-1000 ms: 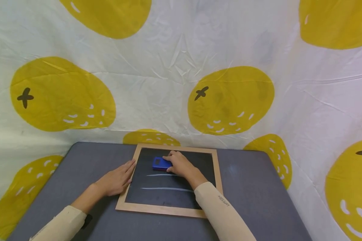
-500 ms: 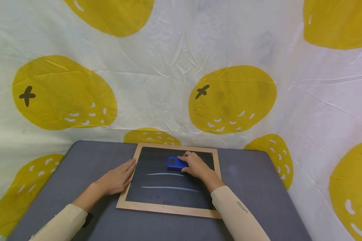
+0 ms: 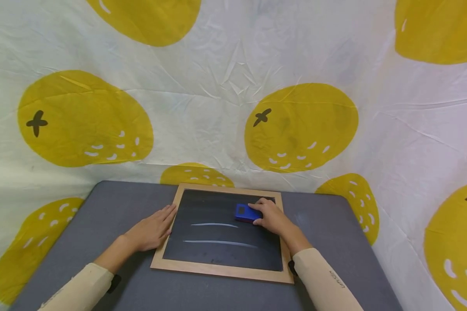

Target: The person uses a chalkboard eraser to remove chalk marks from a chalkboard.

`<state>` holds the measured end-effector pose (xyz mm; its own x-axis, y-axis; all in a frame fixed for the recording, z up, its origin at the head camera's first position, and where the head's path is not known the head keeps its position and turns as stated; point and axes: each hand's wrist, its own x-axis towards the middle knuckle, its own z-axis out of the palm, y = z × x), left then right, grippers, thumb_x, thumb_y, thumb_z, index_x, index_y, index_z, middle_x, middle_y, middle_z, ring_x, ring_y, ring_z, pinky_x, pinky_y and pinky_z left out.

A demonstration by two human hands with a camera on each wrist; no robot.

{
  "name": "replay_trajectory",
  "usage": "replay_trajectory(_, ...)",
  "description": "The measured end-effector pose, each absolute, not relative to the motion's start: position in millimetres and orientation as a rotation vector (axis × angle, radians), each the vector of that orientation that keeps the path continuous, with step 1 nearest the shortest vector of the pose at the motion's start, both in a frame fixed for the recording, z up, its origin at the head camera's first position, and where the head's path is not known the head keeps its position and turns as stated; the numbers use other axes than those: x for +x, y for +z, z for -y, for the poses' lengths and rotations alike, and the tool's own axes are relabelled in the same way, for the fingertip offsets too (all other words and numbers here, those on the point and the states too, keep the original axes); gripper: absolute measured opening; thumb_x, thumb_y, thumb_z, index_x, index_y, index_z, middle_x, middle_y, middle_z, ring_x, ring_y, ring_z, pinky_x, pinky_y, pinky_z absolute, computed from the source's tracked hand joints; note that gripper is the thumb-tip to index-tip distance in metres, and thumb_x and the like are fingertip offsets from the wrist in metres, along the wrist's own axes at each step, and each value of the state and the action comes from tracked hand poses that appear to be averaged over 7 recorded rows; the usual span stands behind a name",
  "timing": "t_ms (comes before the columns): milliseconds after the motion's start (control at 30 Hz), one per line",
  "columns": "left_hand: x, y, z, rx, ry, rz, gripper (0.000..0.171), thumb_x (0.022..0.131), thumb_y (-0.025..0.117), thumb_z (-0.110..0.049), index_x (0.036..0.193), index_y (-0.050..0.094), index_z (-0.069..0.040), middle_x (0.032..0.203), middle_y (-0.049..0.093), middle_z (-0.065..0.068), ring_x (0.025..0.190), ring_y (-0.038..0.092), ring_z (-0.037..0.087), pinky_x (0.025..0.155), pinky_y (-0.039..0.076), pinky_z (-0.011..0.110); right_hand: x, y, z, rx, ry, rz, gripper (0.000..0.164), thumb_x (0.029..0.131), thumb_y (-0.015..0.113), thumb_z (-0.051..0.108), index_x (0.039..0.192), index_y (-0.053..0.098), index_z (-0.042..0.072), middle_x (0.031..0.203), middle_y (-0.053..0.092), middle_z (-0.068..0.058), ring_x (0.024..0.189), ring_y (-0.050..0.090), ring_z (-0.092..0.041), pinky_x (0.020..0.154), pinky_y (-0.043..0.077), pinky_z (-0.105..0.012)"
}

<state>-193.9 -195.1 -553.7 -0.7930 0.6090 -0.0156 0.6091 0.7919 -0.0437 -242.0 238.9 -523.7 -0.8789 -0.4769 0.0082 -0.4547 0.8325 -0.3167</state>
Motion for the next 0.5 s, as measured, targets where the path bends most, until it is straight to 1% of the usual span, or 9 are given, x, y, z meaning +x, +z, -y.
replay_trajectory(133,-193,-553,195,1.02,-0.072,-2.985,0.065,0.107,0.047,-0.028,0.157,0.032,0.009,0.166,0.028,0.026,0.153,0.034,0.041,0.121,0.035,0.052,-241,-526,-253,-0.73,-0.492,-2.945,0.061,0.089,0.082,0.022,0.146,0.061,0.012,0.133,0.061,-0.017,0.12,0.059,-0.038,0.102,0.05,-0.058)
replay_trajectory(300,-191,-553,196,1.02,-0.073,-2.991,0.064,0.107,0.047,-0.028,0.157,0.032,0.009,0.166,0.028,0.026,0.153,0.034,0.042,0.122,0.035,0.052,-241,-526,-270,-0.755,-0.488,-2.958,0.06,0.089,0.082,0.019,0.145,0.061,0.009,0.132,0.061,-0.018,0.119,0.06,-0.041,0.102,0.049,-0.061)
replay_trajectory(500,-191,-552,195,1.02,-0.066,-2.987,0.062,0.107,0.045,-0.026,0.157,0.032,0.009,0.166,0.029,0.026,0.153,0.033,0.042,0.122,0.034,0.053,-240,-525,-279,-0.781,-0.481,-2.948,0.06,0.09,0.081,0.019,0.145,0.06,0.007,0.131,0.061,-0.021,0.12,0.06,-0.044,0.103,0.046,-0.065)
